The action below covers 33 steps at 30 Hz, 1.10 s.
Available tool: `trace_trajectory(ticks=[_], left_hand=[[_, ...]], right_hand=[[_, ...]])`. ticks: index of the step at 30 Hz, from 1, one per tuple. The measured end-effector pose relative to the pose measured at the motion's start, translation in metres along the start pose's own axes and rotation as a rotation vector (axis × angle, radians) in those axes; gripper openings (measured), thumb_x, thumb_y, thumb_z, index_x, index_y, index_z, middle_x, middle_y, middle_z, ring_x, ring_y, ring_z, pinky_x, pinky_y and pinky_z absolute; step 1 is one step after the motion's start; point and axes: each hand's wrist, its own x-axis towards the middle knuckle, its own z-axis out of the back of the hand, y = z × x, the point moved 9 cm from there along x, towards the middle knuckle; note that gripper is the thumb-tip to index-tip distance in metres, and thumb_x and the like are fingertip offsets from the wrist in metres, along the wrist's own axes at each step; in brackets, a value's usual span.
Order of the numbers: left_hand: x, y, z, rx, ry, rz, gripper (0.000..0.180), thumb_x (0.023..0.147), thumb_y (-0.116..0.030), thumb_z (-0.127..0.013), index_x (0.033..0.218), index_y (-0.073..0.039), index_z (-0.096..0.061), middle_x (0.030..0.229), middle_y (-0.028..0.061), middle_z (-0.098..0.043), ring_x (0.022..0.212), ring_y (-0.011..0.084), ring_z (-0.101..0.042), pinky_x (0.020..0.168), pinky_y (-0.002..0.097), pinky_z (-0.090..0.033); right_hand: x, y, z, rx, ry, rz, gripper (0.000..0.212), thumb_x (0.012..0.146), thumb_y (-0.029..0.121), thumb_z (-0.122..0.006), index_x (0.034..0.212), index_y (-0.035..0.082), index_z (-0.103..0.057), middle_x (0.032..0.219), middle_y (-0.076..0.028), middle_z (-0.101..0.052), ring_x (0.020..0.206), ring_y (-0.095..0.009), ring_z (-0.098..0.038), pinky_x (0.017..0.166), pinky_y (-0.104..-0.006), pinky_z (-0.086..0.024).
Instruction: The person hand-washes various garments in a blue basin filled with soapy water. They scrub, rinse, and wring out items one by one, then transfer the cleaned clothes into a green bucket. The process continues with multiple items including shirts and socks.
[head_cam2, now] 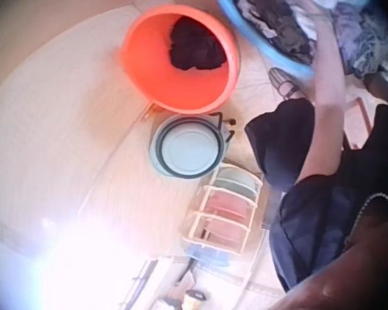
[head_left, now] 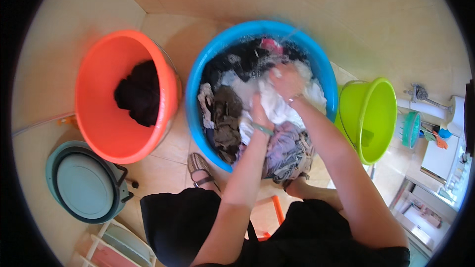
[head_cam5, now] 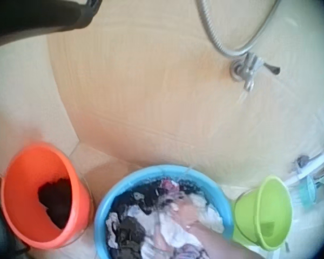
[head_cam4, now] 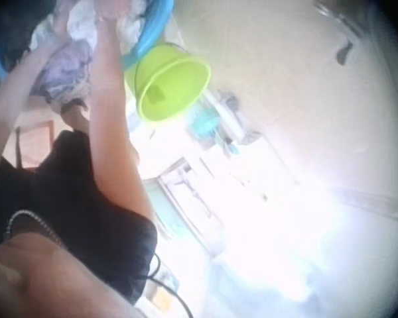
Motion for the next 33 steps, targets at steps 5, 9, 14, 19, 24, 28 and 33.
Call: trace_trajectory(ticks=[5, 9, 14, 19, 24, 28, 33], left_hand=[[-0.054, -0.046, -0.026, 0.174, 0.105, -0.257, 0.037, 0.093, -0.021, -0.062, 0.124, -0.002, -0.053, 0.116, 0.0074, -0.059, 0.108, 0.0188, -0.057, 0.089, 0.0334, -0.050], [-0.064, -0.101, -0.033, 0.615, 0.018, -0.520, 0.038, 0.084, -0.012, -0.074, 0.118, -0.003, -0.059, 0.108, 0.0087, -0.061, 0.097, 0.0203, -0.061, 0.084, 0.0333, -0.052], [-0.073, -0.132, -0.078, 1.714, -0.180, -1.010, 0.028, 0.084, -0.021, -0.073, 0.111, -0.015, -0.069, 0.115, 0.0146, -0.057, 0.103, 0.0281, -0.059, 0.088, 0.0408, -0.050], [-0.054, -0.082, -0.113, 2.242, 0.114, -1.203, 0.049, 0.094, -0.045, -0.050, 0.140, -0.029, -0.047, 0.154, 0.0122, -0.025, 0.142, 0.0349, -0.021, 0.111, 0.0566, -0.020], [0.008, -0.062, -0.076, 2.522, 0.155, -0.822, 0.052, 0.099, -0.039, -0.037, 0.149, -0.030, -0.029, 0.155, 0.0094, -0.025, 0.145, 0.0349, -0.013, 0.114, 0.0577, -0.011], [0.033, -0.055, -0.064, 2.671, 0.189, -0.499, 0.052, 0.098, -0.042, -0.036, 0.148, -0.026, -0.033, 0.149, 0.0112, -0.036, 0.138, 0.0361, -0.029, 0.112, 0.0562, -0.020], [0.063, -0.058, -0.070, 2.504, 0.100, -0.085, 0.055, 0.096, -0.050, -0.034, 0.134, -0.014, -0.053, 0.139, 0.0146, -0.049, 0.126, 0.0340, -0.048, 0.106, 0.0471, -0.034]], right_hand=[[-0.017, -0.081, 0.062, 0.559, -0.339, -0.035, 0.039, 0.094, 0.042, -0.056, 0.095, 0.005, -0.066, 0.091, -0.013, -0.066, 0.082, -0.024, -0.062, 0.075, -0.0332, -0.050], [-0.015, -0.129, 0.110, 0.791, -0.309, -0.598, 0.047, 0.100, 0.040, -0.048, 0.088, -0.002, -0.064, 0.071, -0.007, -0.057, 0.071, -0.015, -0.052, 0.070, -0.0285, -0.047], [-0.015, -0.116, 0.092, 0.789, -0.184, -0.486, 0.047, 0.094, 0.046, -0.056, 0.088, 0.001, -0.066, 0.073, -0.008, -0.061, 0.069, -0.017, -0.053, 0.070, -0.0301, -0.046], [-0.024, -0.009, 0.056, -0.006, -0.081, 0.255, 0.033, 0.081, 0.039, -0.067, 0.107, 0.019, -0.066, 0.123, -0.003, -0.057, 0.114, -0.028, -0.048, 0.088, -0.0502, -0.040], [-0.013, -0.018, 0.003, -0.068, 0.091, 0.173, 0.036, 0.081, 0.041, -0.066, 0.111, 0.022, -0.063, 0.126, -0.005, -0.052, 0.117, -0.027, -0.044, 0.086, -0.0565, -0.039], [-0.002, -0.028, -0.036, -0.121, 0.223, 0.159, 0.038, 0.083, 0.041, -0.062, 0.114, 0.019, -0.062, 0.119, -0.011, -0.056, 0.112, -0.030, -0.049, 0.084, -0.0579, -0.041], [0.017, -0.062, -0.091, -0.237, 0.442, 0.080, 0.030, 0.086, 0.035, -0.055, 0.101, 0.014, -0.071, 0.100, -0.018, -0.068, 0.097, -0.036, -0.063, 0.081, -0.0537, -0.046]])
